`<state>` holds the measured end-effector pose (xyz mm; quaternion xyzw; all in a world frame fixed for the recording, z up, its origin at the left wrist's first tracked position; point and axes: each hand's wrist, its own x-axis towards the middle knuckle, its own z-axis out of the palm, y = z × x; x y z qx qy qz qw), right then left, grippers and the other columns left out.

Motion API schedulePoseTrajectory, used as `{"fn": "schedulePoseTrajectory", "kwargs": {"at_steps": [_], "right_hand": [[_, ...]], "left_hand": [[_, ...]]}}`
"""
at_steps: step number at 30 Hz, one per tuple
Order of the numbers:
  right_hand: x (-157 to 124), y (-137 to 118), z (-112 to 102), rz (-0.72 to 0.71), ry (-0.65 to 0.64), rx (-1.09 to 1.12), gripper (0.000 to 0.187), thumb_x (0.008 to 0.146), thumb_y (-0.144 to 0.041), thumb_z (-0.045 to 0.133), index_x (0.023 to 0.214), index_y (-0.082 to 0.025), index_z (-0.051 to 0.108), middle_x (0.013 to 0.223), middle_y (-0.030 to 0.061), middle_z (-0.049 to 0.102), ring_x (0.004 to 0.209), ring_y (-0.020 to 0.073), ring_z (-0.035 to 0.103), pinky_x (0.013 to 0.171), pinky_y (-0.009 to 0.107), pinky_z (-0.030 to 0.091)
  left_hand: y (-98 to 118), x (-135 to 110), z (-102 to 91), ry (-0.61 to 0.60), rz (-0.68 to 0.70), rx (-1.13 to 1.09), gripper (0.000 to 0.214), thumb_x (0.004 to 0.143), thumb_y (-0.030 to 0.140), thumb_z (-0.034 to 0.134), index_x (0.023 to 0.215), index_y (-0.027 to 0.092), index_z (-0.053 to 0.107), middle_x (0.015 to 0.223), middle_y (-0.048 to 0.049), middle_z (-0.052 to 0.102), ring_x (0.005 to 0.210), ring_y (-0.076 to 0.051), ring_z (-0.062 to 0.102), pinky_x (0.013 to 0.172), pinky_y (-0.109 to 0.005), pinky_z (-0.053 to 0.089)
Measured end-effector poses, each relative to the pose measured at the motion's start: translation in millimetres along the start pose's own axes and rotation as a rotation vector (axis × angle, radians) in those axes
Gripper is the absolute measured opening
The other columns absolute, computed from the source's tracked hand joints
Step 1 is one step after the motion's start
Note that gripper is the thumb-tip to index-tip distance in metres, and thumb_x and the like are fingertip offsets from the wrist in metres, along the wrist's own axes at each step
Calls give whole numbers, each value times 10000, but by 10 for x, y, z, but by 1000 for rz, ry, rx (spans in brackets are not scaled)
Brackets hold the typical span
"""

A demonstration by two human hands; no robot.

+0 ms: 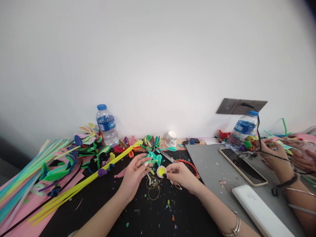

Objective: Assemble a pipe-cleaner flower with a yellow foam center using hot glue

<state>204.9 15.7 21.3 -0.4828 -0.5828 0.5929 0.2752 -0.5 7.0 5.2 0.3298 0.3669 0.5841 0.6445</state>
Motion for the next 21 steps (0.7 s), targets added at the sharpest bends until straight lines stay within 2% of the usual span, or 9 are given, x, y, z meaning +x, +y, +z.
{"fn": "schedulePoseTrajectory", "kwargs": {"at_steps": [8, 13, 15, 21], "right_hand": [[-1, 19, 9, 4, 1, -10, 176, 701, -335, 677, 705, -165, 631, 448, -67, 533, 308, 47, 339, 304, 171, 246], [10, 30, -2, -2, 5, -7, 161, 712, -321, 664, 709, -164, 631, 439, -71, 528, 306, 43, 343, 305, 165, 243], [13, 25, -6, -5, 9, -2, 154, 711, -313, 665, 707, -163, 630, 443, -72, 531, 304, 42, 343, 299, 162, 242], [16, 20, -9, 1, 13, 19, 155, 699, -307, 679, 699, -161, 627, 434, -76, 520, 299, 41, 335, 282, 157, 250]], "left_hand": [[9, 17, -10, 3, 1, 20, 317, 783, 275, 693, 1070, 190, 587, 1119, -88, 658, 882, -169, 646, 822, -328, 527], [32, -3, 7, 14, -1, 94, 343, 756, 313, 708, 1051, 183, 591, 1092, -86, 671, 754, -136, 641, 728, -293, 538], [30, -7, 13, 29, -9, 136, 373, 726, 326, 730, 1042, 182, 594, 1030, -68, 689, 708, -123, 633, 689, -269, 534], [-17, 31, 8, 64, 6, 285, 415, 638, 310, 786, 982, 166, 603, 665, 17, 679, 623, -133, 621, 622, -235, 503]]}}
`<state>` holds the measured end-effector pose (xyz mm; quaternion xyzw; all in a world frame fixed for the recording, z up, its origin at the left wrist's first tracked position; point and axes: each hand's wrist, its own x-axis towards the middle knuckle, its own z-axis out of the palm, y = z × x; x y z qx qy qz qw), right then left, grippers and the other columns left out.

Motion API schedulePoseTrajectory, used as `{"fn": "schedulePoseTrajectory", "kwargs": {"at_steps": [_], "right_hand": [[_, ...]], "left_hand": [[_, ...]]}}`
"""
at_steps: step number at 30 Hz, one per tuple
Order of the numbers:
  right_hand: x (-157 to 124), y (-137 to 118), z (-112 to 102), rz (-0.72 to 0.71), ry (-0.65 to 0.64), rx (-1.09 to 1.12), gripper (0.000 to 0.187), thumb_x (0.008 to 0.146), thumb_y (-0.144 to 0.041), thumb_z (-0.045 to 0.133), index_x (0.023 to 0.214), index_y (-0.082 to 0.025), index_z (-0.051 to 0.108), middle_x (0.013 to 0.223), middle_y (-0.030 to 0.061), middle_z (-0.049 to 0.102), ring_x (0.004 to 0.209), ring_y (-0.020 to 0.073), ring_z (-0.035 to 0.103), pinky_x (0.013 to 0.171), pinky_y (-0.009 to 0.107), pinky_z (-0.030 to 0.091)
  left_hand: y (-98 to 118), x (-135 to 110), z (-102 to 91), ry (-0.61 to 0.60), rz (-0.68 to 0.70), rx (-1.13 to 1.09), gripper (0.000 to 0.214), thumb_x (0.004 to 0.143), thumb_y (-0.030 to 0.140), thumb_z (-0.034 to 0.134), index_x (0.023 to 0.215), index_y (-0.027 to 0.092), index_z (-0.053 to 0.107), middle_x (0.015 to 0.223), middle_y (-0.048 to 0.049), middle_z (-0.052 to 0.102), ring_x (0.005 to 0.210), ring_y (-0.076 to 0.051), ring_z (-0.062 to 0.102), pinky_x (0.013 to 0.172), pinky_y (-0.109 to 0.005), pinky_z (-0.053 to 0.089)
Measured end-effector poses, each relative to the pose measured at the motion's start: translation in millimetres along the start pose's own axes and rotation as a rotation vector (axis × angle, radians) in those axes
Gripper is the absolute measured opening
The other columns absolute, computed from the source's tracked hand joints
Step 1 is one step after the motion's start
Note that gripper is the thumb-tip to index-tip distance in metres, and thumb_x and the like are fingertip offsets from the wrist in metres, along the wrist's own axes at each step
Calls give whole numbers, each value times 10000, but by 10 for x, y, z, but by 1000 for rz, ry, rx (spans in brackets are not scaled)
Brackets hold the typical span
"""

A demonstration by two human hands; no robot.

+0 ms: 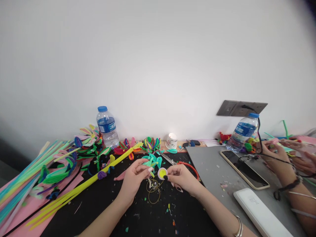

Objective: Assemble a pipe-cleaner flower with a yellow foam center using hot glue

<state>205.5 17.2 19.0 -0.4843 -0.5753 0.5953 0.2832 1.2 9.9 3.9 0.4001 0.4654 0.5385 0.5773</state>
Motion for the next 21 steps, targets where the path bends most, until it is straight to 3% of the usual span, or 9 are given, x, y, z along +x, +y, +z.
{"fn": "schedulePoseTrajectory", "kwargs": {"at_steps": [6, 14, 18, 21], "right_hand": [[19, 31, -16, 2, 4, 8, 172, 693, -312, 694, 705, -155, 623, 438, -70, 524, 304, 41, 337, 281, 154, 252], [12, 10, -19, -4, 5, -17, 173, 716, -319, 658, 720, -149, 626, 448, -68, 523, 311, 40, 340, 297, 161, 235], [5, -1, -11, 1, 11, -34, 178, 695, -328, 665, 706, -157, 618, 450, -68, 524, 318, 41, 343, 317, 169, 227], [-1, -12, -6, 18, 29, -43, 185, 681, -343, 666, 696, -165, 617, 442, -67, 513, 315, 47, 337, 324, 179, 228]], "left_hand": [[-12, 36, -24, 31, 82, 66, 339, 593, 254, 795, 872, 153, 632, 516, 55, 602, 536, -113, 559, 559, -211, 452], [-30, 24, -35, 54, 5, -29, 299, 641, 353, 785, 825, 124, 732, 610, 3, 624, 601, -132, 569, 636, -268, 524], [-20, 17, -30, 38, 15, -69, 282, 686, 400, 759, 663, 133, 669, 548, 14, 574, 552, -114, 533, 570, -231, 494], [-13, 16, -29, 36, 6, -111, 323, 668, 435, 768, 673, 145, 626, 515, 39, 539, 498, -86, 483, 507, -192, 438]]}}
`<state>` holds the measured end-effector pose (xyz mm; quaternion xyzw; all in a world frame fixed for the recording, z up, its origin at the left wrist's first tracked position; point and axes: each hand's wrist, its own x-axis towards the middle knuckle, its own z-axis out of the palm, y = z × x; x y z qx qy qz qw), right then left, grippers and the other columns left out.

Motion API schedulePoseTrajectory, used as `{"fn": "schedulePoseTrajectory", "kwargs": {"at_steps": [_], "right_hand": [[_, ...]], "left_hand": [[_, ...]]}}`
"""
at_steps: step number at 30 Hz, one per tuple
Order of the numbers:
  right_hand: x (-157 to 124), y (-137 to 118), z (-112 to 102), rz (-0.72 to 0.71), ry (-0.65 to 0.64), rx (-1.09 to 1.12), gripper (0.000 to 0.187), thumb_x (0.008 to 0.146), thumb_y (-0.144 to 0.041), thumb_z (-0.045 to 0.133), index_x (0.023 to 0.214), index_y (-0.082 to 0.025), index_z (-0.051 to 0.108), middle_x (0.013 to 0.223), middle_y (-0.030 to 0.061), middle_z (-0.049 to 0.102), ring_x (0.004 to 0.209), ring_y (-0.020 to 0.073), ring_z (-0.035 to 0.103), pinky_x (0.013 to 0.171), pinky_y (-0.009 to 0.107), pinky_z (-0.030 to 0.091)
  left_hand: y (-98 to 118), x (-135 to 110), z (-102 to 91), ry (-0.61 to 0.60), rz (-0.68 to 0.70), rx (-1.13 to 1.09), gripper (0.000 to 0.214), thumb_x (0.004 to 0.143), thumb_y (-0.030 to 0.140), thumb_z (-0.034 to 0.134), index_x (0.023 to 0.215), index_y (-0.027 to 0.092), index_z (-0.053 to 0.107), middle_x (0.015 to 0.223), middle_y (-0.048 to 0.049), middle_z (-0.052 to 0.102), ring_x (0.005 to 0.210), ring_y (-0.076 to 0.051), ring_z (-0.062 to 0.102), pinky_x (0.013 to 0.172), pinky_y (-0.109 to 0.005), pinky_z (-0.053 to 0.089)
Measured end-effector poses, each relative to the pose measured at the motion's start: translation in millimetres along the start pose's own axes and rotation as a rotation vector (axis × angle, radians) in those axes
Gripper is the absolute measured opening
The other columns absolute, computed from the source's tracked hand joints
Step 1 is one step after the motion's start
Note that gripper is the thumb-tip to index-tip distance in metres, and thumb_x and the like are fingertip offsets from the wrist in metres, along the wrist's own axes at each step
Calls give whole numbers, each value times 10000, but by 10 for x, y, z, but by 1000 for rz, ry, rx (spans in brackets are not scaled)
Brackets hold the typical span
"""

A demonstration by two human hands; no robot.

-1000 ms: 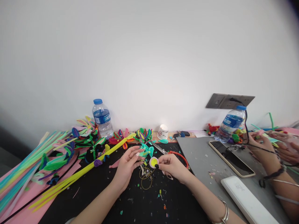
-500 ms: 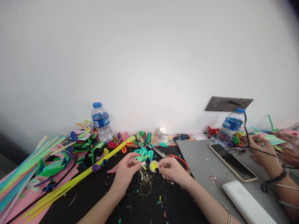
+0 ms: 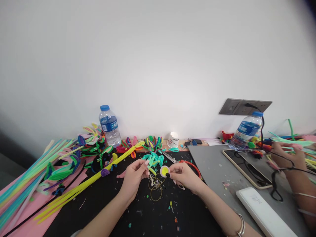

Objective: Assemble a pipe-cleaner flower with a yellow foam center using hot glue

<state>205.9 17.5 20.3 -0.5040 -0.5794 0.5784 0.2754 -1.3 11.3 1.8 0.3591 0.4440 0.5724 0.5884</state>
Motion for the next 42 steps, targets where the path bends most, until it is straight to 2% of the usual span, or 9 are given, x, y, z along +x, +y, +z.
{"fn": "schedulePoseTrajectory", "kwargs": {"at_steps": [6, 13, 16, 20, 24, 29, 31, 34, 42], "right_hand": [[6, 16, -11, -2, 5, -20, 187, 687, -349, 665, 697, -168, 620, 432, -70, 502, 317, 53, 337, 326, 181, 229], [8, 29, -18, 0, 14, -22, 165, 706, -321, 649, 715, -159, 618, 432, -72, 509, 317, 46, 345, 323, 166, 242], [9, 25, -20, 5, 19, -27, 164, 702, -323, 644, 708, -163, 611, 420, -81, 502, 317, 44, 347, 324, 162, 241], [8, 5, -26, 2, 20, -21, 181, 697, -342, 646, 706, -165, 609, 407, -86, 496, 314, 43, 342, 326, 162, 242], [6, -3, -23, -15, 7, 4, 208, 696, -367, 662, 703, -167, 607, 409, -86, 495, 309, 43, 329, 329, 168, 228], [1, 6, -10, -26, -36, 21, 223, 687, -361, 706, 719, -157, 624, 460, -71, 536, 323, 45, 353, 325, 171, 239], [-7, 6, -5, -34, -64, 20, 246, 685, -374, 723, 732, -150, 632, 475, -66, 546, 330, 46, 363, 321, 171, 248], [-17, 6, 3, -56, -91, 18, 270, 694, -395, 726, 740, -143, 639, 471, -66, 536, 328, 44, 363, 317, 167, 255], [-25, 11, 23, -79, -124, -65, 256, 745, -385, 669, 783, -132, 662, 477, -67, 517, 321, 41, 362, 305, 164, 292]], "left_hand": [[-8, -2, 7, 0, -18, -29, 356, 693, 476, 740, 754, 157, 592, 504, 83, 449, 452, -55, 400, 463, -168, 345], [28, -41, 38, -75, -39, -62, 288, 776, 426, 685, 773, 165, 564, 537, 101, 355, 462, -51, 363, 491, -181, 349], [16, -35, 24, -85, -36, -62, 241, 790, 390, 671, 832, 173, 574, 563, 89, 395, 498, -66, 402, 519, -190, 373], [9, -23, 21, -67, 16, 15, 232, 745, 337, 697, 883, 190, 582, 569, 95, 383, 466, -68, 364, 491, -199, 375], [29, -36, 37, -70, 103, 140, 264, 720, 331, 709, 929, 209, 604, 722, 59, 463, 498, -70, 436, 489, -210, 398], [-6, -86, 62, -242, 150, 203, 278, 734, 290, 706, 989, 212, 627, 900, -13, 550, 595, -99, 525, 556, -230, 441], [-43, -114, 74, -304, 135, 230, 309, 738, 263, 707, 1034, 218, 626, 945, -36, 570, 660, -121, 562, 588, -235, 459], [-89, -159, 96, -362, 67, 281, 362, 726, 271, 718, 1072, 221, 620, 934, -45, 588, 683, -147, 590, 551, -231, 463], [-117, -210, 146, -349, 56, 270, 342, 737, 284, 698, 1062, 216, 616, 883, -38, 598, 685, -164, 606, 554, -239, 501]]}}
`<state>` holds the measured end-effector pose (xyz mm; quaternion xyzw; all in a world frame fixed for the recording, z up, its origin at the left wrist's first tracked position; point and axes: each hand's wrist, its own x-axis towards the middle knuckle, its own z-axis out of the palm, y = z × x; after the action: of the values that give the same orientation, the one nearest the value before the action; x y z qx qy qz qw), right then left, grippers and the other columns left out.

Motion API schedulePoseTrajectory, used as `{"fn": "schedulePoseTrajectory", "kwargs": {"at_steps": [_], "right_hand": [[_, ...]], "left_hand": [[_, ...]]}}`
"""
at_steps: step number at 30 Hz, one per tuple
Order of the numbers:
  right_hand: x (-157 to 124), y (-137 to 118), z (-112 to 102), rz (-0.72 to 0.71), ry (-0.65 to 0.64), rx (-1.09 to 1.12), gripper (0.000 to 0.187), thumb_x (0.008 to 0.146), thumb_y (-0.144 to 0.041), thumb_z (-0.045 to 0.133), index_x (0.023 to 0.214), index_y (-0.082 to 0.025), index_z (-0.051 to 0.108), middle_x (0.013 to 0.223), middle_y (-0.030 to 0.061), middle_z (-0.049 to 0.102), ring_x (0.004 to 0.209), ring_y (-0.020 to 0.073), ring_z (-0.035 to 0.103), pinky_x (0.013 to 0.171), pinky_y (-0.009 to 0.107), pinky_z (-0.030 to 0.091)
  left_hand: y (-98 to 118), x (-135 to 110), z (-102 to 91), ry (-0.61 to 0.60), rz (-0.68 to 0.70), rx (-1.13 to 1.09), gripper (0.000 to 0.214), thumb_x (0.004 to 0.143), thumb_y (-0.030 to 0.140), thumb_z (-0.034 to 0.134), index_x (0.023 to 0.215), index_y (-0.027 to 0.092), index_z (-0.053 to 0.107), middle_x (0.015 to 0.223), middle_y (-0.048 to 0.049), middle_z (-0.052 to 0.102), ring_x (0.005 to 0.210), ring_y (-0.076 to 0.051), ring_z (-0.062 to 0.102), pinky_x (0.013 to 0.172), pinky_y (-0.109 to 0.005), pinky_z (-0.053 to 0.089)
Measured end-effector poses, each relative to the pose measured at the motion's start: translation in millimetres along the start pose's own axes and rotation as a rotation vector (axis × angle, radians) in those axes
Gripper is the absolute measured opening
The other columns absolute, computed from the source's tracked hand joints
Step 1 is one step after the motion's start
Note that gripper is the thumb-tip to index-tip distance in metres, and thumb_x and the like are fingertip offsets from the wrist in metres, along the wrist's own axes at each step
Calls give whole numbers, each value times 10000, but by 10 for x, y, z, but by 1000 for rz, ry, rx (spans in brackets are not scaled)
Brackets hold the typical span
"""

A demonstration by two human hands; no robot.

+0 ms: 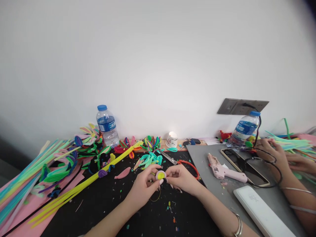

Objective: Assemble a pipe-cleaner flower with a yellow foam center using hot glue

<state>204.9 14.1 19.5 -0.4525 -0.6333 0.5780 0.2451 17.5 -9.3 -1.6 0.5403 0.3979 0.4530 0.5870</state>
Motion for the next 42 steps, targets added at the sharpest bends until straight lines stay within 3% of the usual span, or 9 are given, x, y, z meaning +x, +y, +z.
{"fn": "schedulePoseTrajectory", "kwargs": {"at_steps": [14, 20, 27, 31, 42], "right_hand": [[-5, -22, 43, 19, 12, -63, 111, 744, -247, 633, 758, -141, 661, 471, -70, 511, 318, 35, 366, 312, 148, 276], [-3, -15, 26, 6, 43, -1, 118, 727, -245, 640, 771, -138, 660, 475, -71, 510, 317, 36, 366, 315, 155, 275], [32, 25, -22, -97, 143, 24, 116, 718, -260, 661, 730, -152, 619, 491, -74, 473, 365, 51, 400, 354, 166, 325], [38, 45, -20, -157, 188, 55, 141, 738, -287, 658, 766, -150, 642, 571, -42, 545, 396, 59, 452, 395, 183, 360], [16, 11, 3, -116, 170, 97, 194, 736, -335, 667, 707, -163, 581, 569, -34, 583, 395, 71, 466, 407, 197, 372]], "left_hand": [[-26, 4, -9, 24, 9, 21, 227, 757, 224, 657, 984, 209, 655, 869, -39, 626, 645, -141, 573, 584, -242, 471], [26, 20, -17, 30, -9, -96, 154, 741, 239, 686, 880, 198, 636, 809, -26, 655, 612, -132, 572, 596, -249, 474], [26, 76, -60, 53, -43, -167, 212, 695, 282, 727, 846, 173, 627, 736, 5, 621, 583, -117, 568, 571, -240, 472], [11, 84, -68, 41, -63, -207, 229, 677, 283, 739, 838, 167, 625, 728, 11, 624, 570, -108, 563, 557, -231, 463], [19, 74, -52, 55, -98, -220, 270, 643, 308, 769, 826, 163, 632, 757, 9, 630, 577, -106, 583, 558, -232, 483]]}}
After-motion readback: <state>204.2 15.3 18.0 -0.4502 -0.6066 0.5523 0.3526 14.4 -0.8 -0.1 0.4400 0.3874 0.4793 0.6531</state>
